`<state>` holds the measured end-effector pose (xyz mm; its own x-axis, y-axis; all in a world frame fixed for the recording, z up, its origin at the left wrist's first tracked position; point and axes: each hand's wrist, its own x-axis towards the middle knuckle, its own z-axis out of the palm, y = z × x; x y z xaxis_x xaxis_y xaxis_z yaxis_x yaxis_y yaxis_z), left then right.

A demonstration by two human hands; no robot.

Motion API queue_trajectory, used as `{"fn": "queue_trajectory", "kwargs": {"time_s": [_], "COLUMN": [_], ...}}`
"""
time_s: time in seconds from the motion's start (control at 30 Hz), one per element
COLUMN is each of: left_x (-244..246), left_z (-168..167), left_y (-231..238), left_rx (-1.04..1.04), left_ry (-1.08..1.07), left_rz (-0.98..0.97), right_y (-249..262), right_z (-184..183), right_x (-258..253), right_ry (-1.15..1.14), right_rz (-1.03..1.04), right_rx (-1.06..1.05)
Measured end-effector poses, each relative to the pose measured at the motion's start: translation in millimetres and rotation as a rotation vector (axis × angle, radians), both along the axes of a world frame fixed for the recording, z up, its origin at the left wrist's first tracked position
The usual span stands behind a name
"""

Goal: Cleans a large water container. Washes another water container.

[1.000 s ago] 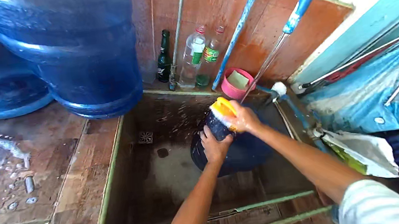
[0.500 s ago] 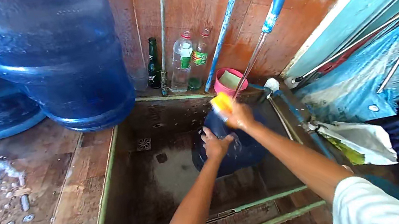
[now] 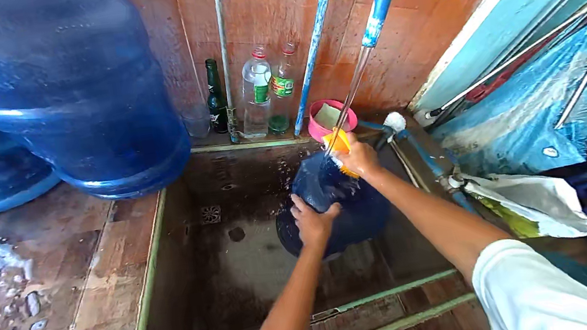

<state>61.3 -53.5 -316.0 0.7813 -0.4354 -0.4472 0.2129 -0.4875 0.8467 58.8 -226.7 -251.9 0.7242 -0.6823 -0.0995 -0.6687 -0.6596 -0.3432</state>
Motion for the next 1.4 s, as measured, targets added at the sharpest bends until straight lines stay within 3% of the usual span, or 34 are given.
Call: {"fn": "queue_trajectory", "kwargs": {"time_s": [0.1, 0.17, 0.3, 0.43, 0.57, 0.63, 0.7, 0.77, 0.83, 0.9, 1.0, 1.07, 1.17, 1.3, 1.4], "left_x": [2, 12, -11, -2, 14, 32, 57, 66, 45, 28, 47, 43, 15, 29, 25], "left_z": [7, -1, -5, 0, -5, -7, -11, -5, 3, 9, 13, 10, 6, 2, -8], "left_y": [-15, -5, -6, -16, -13, -8, 5, 12, -6, -32, -48, -36, -26, -28, -14], "left_rx": [0.012, -0.016, -0.054, -0.032, -0.095, -0.162, -0.195, -0.093, 0.021, 0.07, 0.027, 0.028, 0.043, 0.004, -0.07], "left_ry": [-0.006, -0.042, -0.063, -0.052, -0.073, -0.058, -0.044, -0.086, -0.128, -0.144, -0.181, -0.189, -0.146, -0.127, -0.074], "left_rz": [-0.02, -0.061, 0.047, 0.01, -0.033, -0.011, 0.062, 0.138, 0.085, -0.086, -0.291, -0.216, -0.061, -0.089, -0.01], "right_y": [35, 28, -8, 22, -2, 19, 27, 14, -5, -11, 4, -11, -29, 25, -19], "right_z": [8, 6, -4, 4, 0, -1, 10, 26, 31, 14, 12, 8, 0, 11, 0], "right_x": [0, -1, 3, 0, 7, -21, -60, -76, -66, -42, -15, -12, -2, 1, 16], "right_ry": [0.054, 0.049, -0.019, 0.01, -0.049, -0.046, 0.106, 0.221, 0.243, 0.114, 0.003, -0.01, -0.025, 0.084, -0.007], "right_rz": [0.258, 0.353, 0.038, 0.329, 0.114, 0.208, 0.284, 0.232, 0.105, 0.01, 0.152, 0.162, -0.003, 0.302, 0.133], "right_rx": [0.057, 0.104, -0.014, 0.099, 0.073, 0.137, 0.177, 0.14, 0.085, 0.047, 0.072, 0.095, 0.028, 0.118, 0.08]}}
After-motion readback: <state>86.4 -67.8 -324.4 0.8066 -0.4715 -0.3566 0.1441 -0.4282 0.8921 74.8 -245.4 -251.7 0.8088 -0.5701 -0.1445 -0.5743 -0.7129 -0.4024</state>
